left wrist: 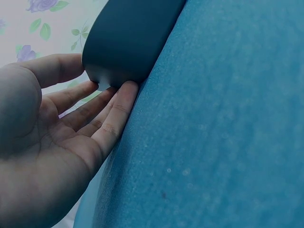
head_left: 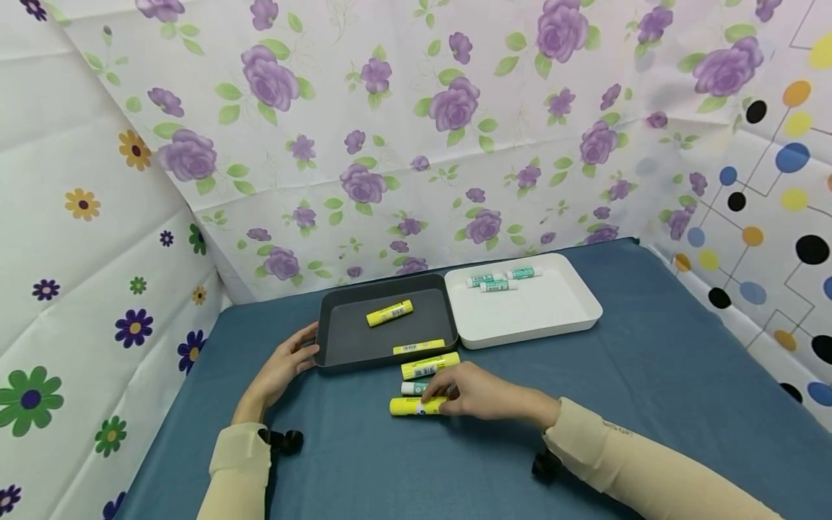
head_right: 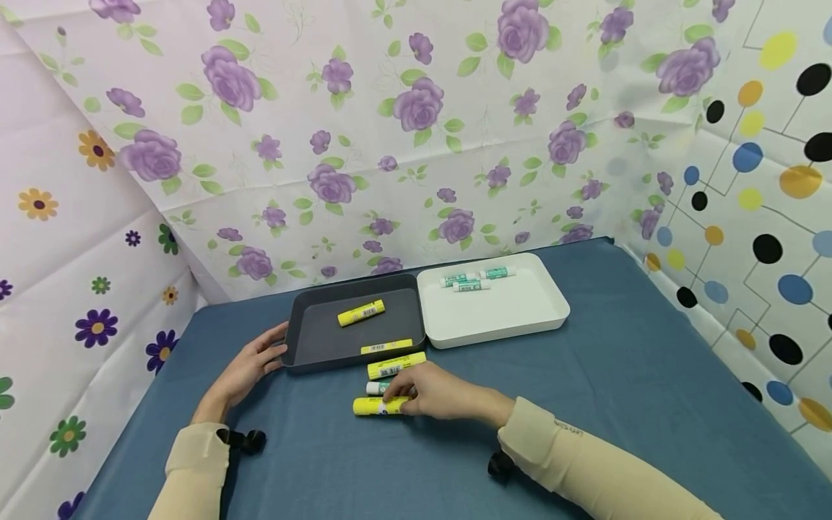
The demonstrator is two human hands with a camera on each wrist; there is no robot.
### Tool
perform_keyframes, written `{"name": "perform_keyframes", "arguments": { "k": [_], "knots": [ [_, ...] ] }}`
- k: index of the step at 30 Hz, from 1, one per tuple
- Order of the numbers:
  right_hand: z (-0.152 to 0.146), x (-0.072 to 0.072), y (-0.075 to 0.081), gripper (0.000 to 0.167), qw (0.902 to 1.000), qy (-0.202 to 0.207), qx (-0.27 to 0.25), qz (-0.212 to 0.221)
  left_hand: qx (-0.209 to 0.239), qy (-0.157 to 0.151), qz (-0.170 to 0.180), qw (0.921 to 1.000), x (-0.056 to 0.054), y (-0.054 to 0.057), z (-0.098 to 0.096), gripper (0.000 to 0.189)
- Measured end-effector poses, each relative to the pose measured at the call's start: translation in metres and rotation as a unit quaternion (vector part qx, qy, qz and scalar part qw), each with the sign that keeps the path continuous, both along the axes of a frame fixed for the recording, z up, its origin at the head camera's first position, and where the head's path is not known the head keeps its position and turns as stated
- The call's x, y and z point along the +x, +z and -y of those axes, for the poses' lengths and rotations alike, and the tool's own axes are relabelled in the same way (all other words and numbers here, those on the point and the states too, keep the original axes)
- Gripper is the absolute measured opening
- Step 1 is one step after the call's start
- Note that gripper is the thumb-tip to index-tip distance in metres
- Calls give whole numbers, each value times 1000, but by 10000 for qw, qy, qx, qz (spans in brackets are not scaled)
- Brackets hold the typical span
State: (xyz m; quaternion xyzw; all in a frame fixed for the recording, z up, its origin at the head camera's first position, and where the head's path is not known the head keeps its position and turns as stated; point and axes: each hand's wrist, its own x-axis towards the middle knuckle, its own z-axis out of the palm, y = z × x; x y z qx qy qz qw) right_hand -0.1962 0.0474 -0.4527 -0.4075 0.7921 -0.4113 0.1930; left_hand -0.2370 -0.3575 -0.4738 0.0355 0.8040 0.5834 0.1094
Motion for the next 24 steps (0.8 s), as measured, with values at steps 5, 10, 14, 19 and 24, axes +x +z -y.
{"name": "perform_keyframes", "arguments": {
  "k": [5,10,14,19,24],
  "knots": [
    [-1,-1,-1,25,9998,-115,-57,153,17,1,25,10000,-1,-1,0,64],
    [-3,-2,0,24,9984,-270,-163,465,17,22,53,10000,-2,-2,0,64],
    [-6,-4,1,24,9969,-305,-242,681,1,15,46,10000,-1,0,-1,65],
    [-12,-6,3,23,9898,-489,-417,1268,22,-4,44,10000,-1,1,-1,65],
    [-15,-8,4,25,9811,-660,-678,1686,-11,-22,29,10000,0,1,-1,65]
  ]
}}
